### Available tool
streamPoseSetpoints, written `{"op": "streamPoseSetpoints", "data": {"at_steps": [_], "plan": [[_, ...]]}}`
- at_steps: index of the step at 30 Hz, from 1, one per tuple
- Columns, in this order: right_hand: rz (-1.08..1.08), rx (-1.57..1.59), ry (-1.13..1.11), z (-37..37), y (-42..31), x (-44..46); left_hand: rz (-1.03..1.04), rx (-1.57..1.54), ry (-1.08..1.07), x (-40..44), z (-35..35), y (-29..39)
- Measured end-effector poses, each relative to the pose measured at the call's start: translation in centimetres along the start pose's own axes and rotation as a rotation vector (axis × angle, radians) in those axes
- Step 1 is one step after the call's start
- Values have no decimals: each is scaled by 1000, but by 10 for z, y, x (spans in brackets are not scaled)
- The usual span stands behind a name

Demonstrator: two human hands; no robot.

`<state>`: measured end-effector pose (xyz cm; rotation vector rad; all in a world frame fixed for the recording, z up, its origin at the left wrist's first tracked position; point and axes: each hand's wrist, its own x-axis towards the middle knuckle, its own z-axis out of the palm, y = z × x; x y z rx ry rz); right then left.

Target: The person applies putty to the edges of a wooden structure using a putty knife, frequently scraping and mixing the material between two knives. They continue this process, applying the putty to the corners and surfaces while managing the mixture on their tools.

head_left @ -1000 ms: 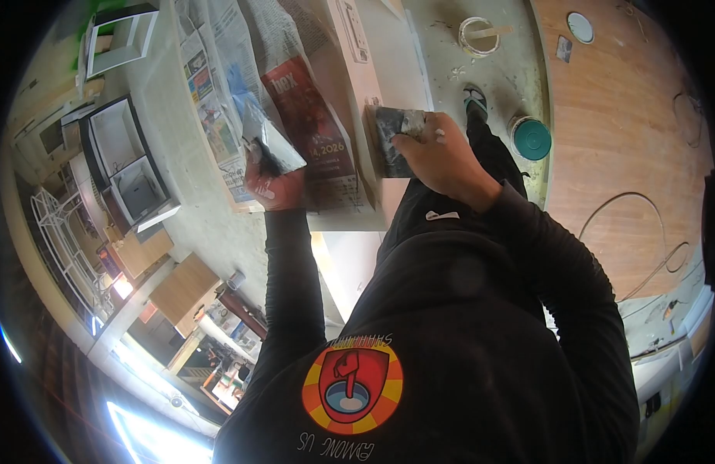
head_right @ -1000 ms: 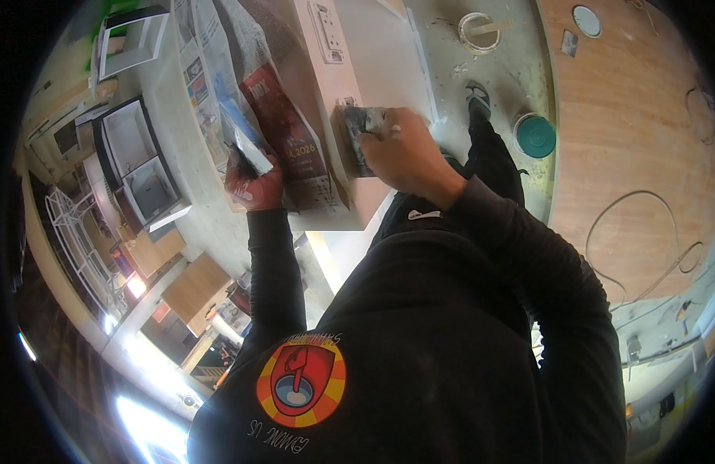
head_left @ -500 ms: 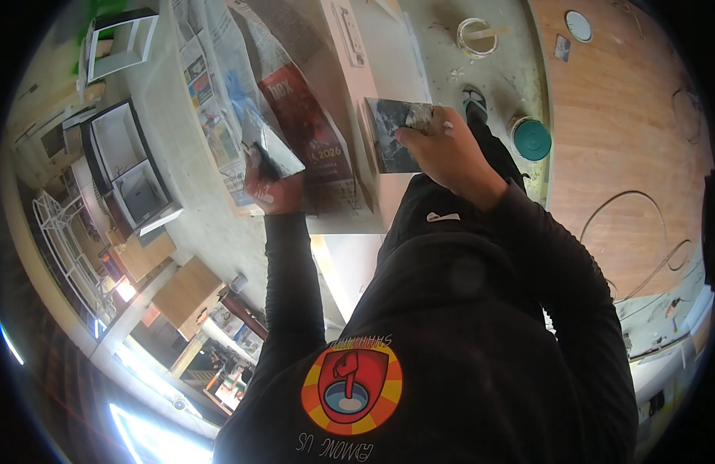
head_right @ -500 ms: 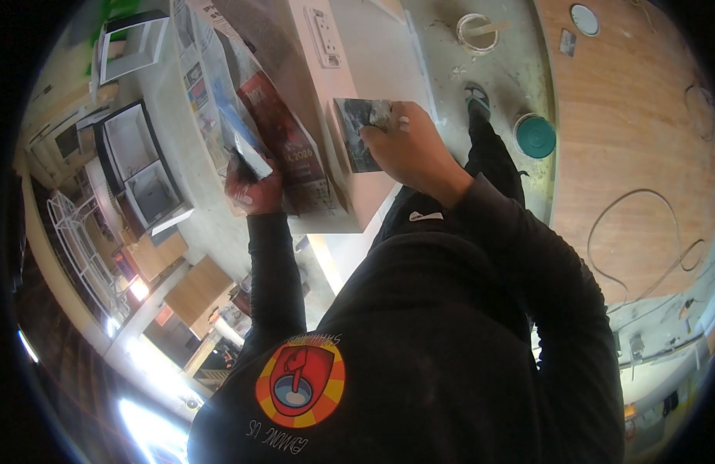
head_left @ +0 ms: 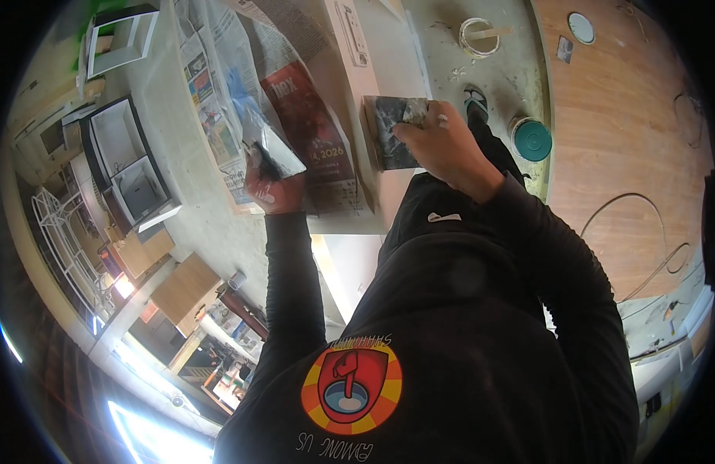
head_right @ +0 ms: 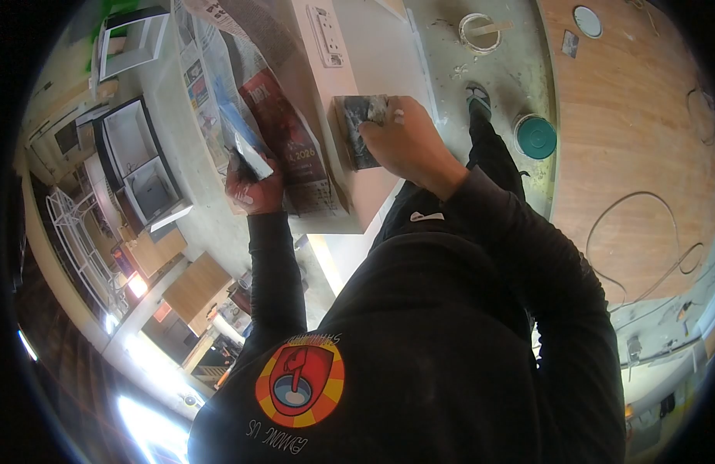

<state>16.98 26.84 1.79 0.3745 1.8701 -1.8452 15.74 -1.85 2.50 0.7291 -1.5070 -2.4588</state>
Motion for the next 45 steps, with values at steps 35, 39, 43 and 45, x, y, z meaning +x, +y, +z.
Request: {"op": "streamPoseSetpoints", "data": {"at_steps": [35, 39, 43, 45], "plan": [[-248, 81, -106, -16, 5, -19, 367, 773, -160, 4, -22, -8], [-75, 223, -11, -22, 8, -16, 89, 341, -72, 14, -37, -8], [74, 459, -46, -35, 25, -21, 36, 208, -46, 6, -20, -1], [47, 468, -25, -44, 32, -29, -62, -49, -63, 8, -19, -2]]}}
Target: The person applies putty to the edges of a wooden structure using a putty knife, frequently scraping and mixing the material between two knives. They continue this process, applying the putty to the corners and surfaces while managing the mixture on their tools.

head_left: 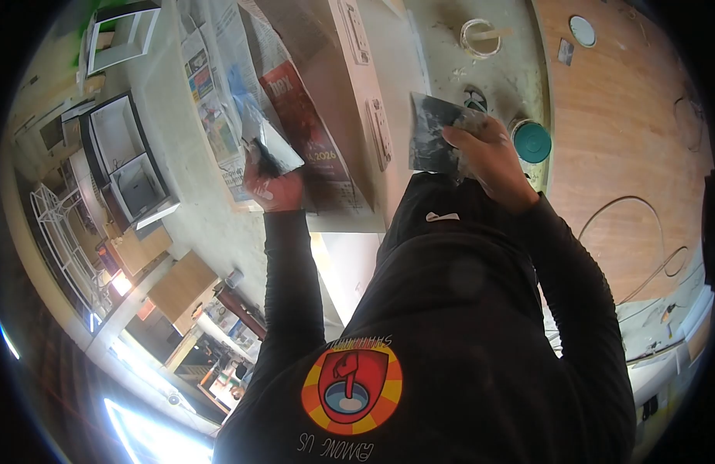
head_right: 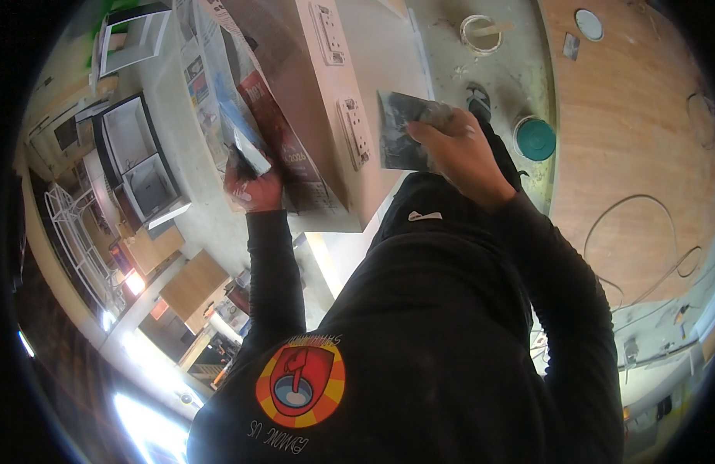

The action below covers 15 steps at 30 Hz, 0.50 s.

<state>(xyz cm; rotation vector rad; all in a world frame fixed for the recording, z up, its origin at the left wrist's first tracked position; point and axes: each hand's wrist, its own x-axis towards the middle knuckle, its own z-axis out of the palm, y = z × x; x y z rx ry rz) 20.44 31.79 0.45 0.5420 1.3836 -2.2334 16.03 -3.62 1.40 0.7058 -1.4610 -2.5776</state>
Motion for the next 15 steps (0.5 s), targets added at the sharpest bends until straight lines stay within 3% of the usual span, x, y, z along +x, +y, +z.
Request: {"op": "streamPoseSetpoints", "data": {"at_steps": [3, 5, 6, 7, 9, 11, 13, 15], "plan": [[-3, -119, 42, -4, -10, -21, 36, 76, -41, -3, 2, 6], [21, -250, 79, 1, -18, -40, -172, -128, -48, -29, 45, 24], [-88, -258, 91, 8, -21, -49, -92, 169, 32, -40, 57, 26], [-196, -265, 102, 15, -22, -57, -90, 168, 29, -52, 73, 32], [-266, -232, 80, 26, -11, -68, -315, 124, -4, -76, 96, 46], [-752, -485, -46, 36, -5, -75, -425, 148, -65, -99, 101, 43], [-986, -532, -237, 46, 3, -79, -539, 96, -115, -122, 104, 43], [-1125, -564, -273, 64, 15, -82, -346, 360, -266, -143, 93, 37]]}}
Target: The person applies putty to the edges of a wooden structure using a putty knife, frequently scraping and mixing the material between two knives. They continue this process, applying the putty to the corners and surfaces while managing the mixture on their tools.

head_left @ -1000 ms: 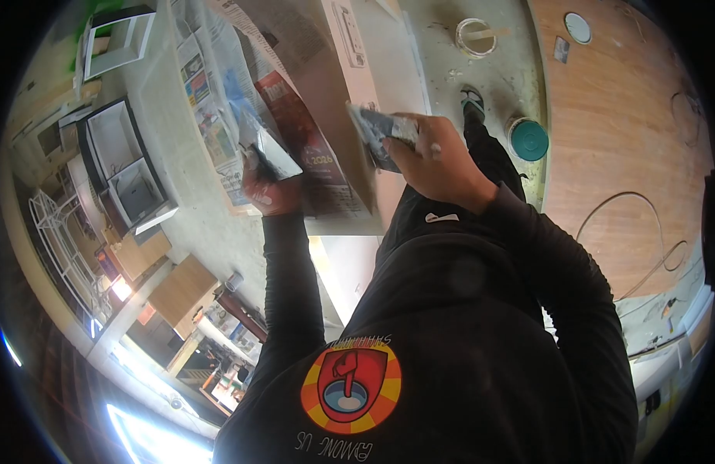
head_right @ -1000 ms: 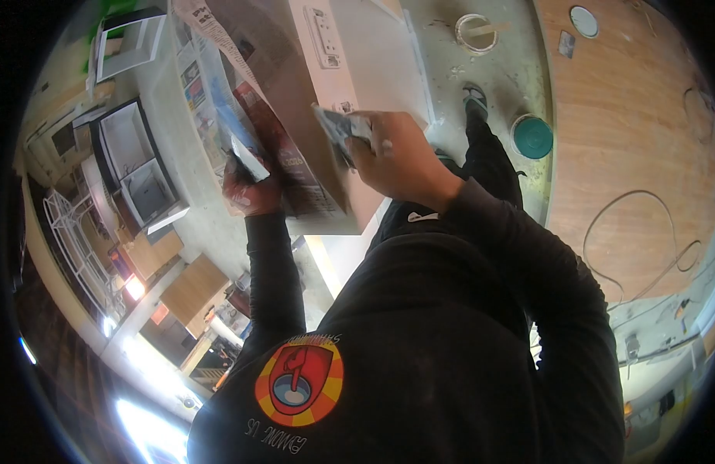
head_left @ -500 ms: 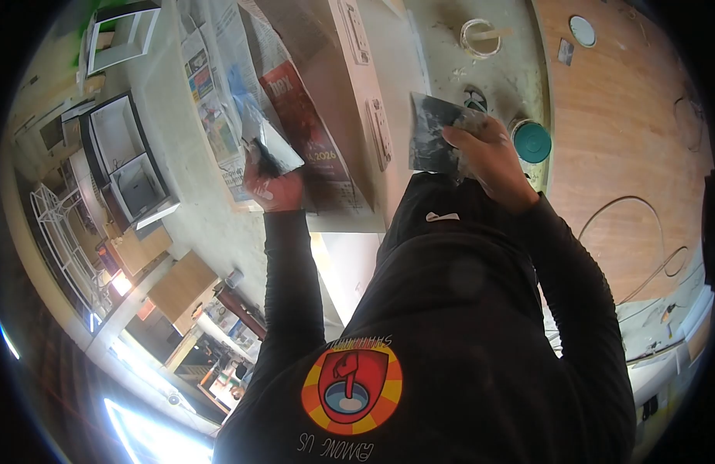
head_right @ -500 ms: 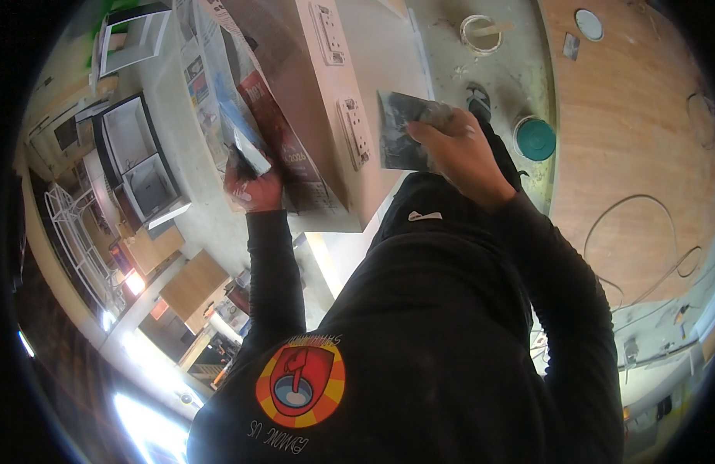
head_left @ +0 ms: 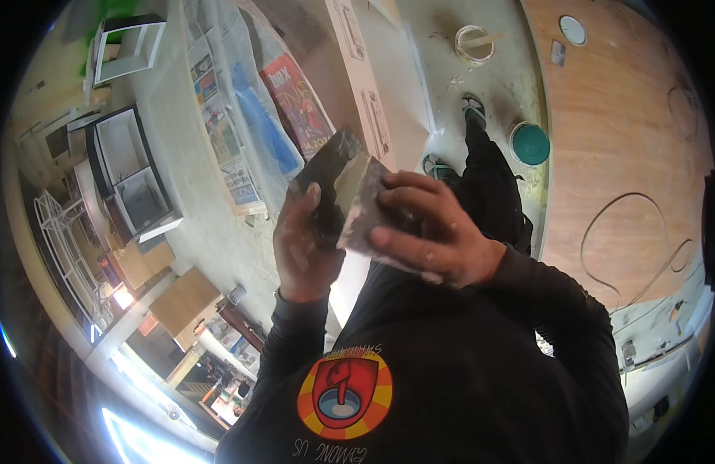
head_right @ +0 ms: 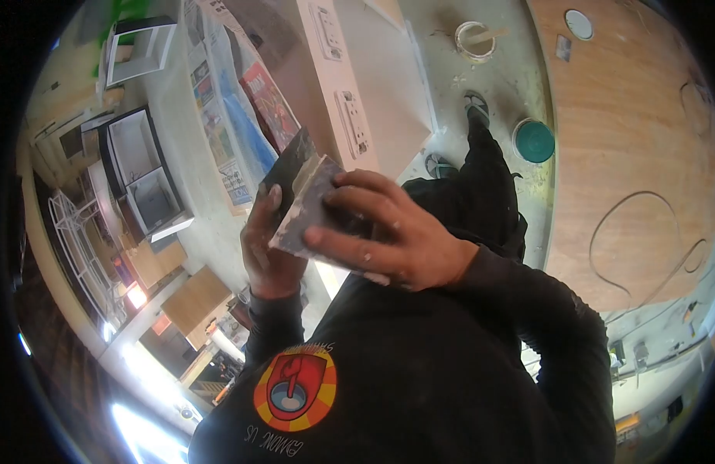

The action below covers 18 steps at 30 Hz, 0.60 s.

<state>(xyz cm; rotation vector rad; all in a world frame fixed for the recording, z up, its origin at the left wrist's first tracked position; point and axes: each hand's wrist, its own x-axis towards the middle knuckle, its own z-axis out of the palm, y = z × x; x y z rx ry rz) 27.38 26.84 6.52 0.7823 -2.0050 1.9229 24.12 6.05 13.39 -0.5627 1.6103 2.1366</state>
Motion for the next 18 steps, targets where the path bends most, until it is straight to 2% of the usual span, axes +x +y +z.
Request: {"op": "streamPoseSetpoints", "data": {"at_steps": [1, 2, 4, 6, 8, 10, 11, 14, 16, 17, 18], "plan": [[-58, -72, -1, 8, 2, -5, -52, -163, 49, -8, 13, 4], [-57, -77, 4, 10, -3, -9, -54, -160, 43, -15, 21, 6], [6, -178, -34, 14, -9, -18, 64, 54, 156, -23, 26, 6], [22, -206, -16, 18, -10, -29, 18, -57, 190, -32, 14, 3], [41, -229, 4, 18, -9, -44, 96, -70, 219, -40, 12, 1], [156, -338, -82, 12, -6, -58, 132, -107, 202, -45, 7, 3], [219, -383, -155, 8, -2, -64, 196, -83, 195, -44, 7, 5], [334, -263, -114, -4, 7, -75, 322, 41, 271, -40, 7, 6], [303, -225, -87, -17, 4, -70, 415, 317, 298, -36, 9, 5], [271, -241, -103, -24, 1, -64, 546, 582, 264, -34, 10, 3], [237, -266, -115, -33, -1, -58, 469, 388, 288, -31, 17, 0]]}}
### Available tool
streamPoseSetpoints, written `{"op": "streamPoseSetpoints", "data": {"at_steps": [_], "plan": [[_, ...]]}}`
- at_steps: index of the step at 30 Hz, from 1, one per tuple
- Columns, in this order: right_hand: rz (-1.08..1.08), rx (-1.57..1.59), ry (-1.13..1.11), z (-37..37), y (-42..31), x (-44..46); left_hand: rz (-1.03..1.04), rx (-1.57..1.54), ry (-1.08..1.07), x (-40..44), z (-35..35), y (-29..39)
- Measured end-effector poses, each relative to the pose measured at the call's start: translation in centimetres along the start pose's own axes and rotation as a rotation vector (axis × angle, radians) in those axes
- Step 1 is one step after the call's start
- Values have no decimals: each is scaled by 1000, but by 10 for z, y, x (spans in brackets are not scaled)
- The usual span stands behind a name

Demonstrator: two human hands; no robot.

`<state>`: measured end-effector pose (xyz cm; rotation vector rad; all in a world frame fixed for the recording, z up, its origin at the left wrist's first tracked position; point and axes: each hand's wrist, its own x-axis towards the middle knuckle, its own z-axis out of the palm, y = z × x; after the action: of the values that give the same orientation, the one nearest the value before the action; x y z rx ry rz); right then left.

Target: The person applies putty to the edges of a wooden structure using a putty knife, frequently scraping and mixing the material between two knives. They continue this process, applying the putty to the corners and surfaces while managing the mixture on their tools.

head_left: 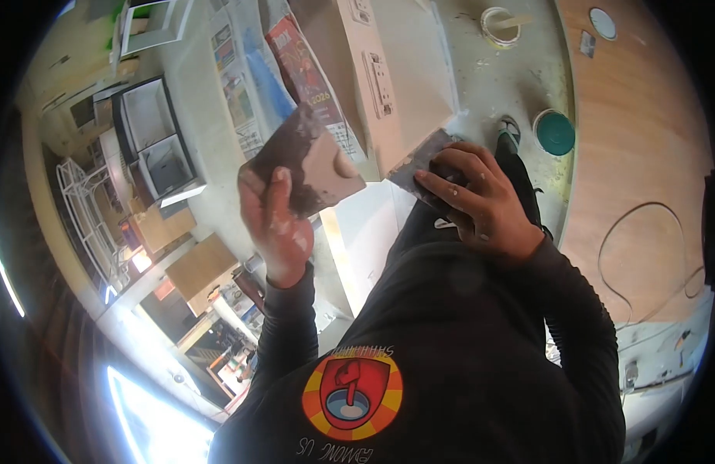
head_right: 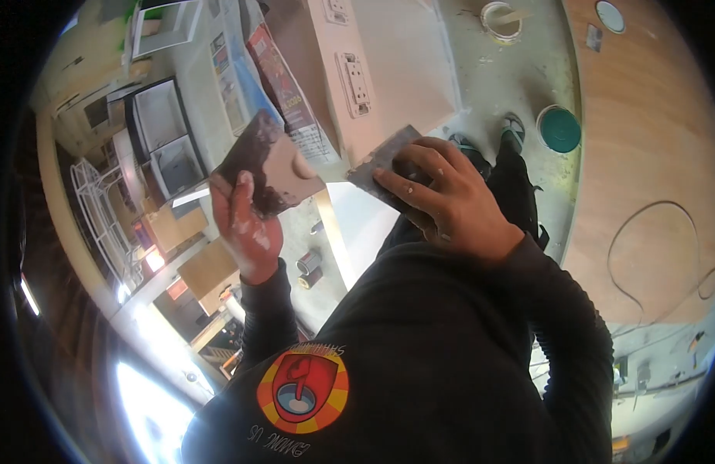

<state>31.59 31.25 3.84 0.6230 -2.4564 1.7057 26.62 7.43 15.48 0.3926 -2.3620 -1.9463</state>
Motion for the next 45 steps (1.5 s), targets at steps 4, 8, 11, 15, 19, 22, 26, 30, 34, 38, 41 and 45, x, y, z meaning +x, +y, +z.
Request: {"op": "streamPoseSetpoints", "data": {"at_steps": [4, 8, 11, 15, 19, 22, 26, 30, 34, 38, 41, 45], "plan": [[-180, 12, 3, -24, -11, 26, 37, 299, -93, -12, 12, 1], [-203, 34, -98, -5, -12, 17, -51, 204, 92, -22, 25, 12], [142, 448, -69, 12, 6, 8, 61, -54, 78, -3, -16, 8], [541, 512, 128, 30, 30, 18, -20, -124, 185, 3, -32, 5], [641, 522, 78, 35, 33, 42, -50, -161, 359, -5, -24, -5], [644, 558, 95, 46, 39, 52, -58, -235, 113, -7, -36, -7], [625, 550, 184, 59, 44, 58, -50, -218, 140, -7, -52, -19], [643, 524, 127, 53, 42, 64, -69, -242, 129, -7, -53, -18], [683, 459, 42, 54, 42, 68, -85, -259, 112, -5, -47, -15], [691, 505, 66, 56, 43, 69, -76, -260, 133, -3, -50, -18], [711, 471, 38, 54, 42, 72, -77, -212, 142, -1, -45, -16], [749, 526, 32, 55, 33, 76, -77, -171, 131, -1, -41, -15]]}}
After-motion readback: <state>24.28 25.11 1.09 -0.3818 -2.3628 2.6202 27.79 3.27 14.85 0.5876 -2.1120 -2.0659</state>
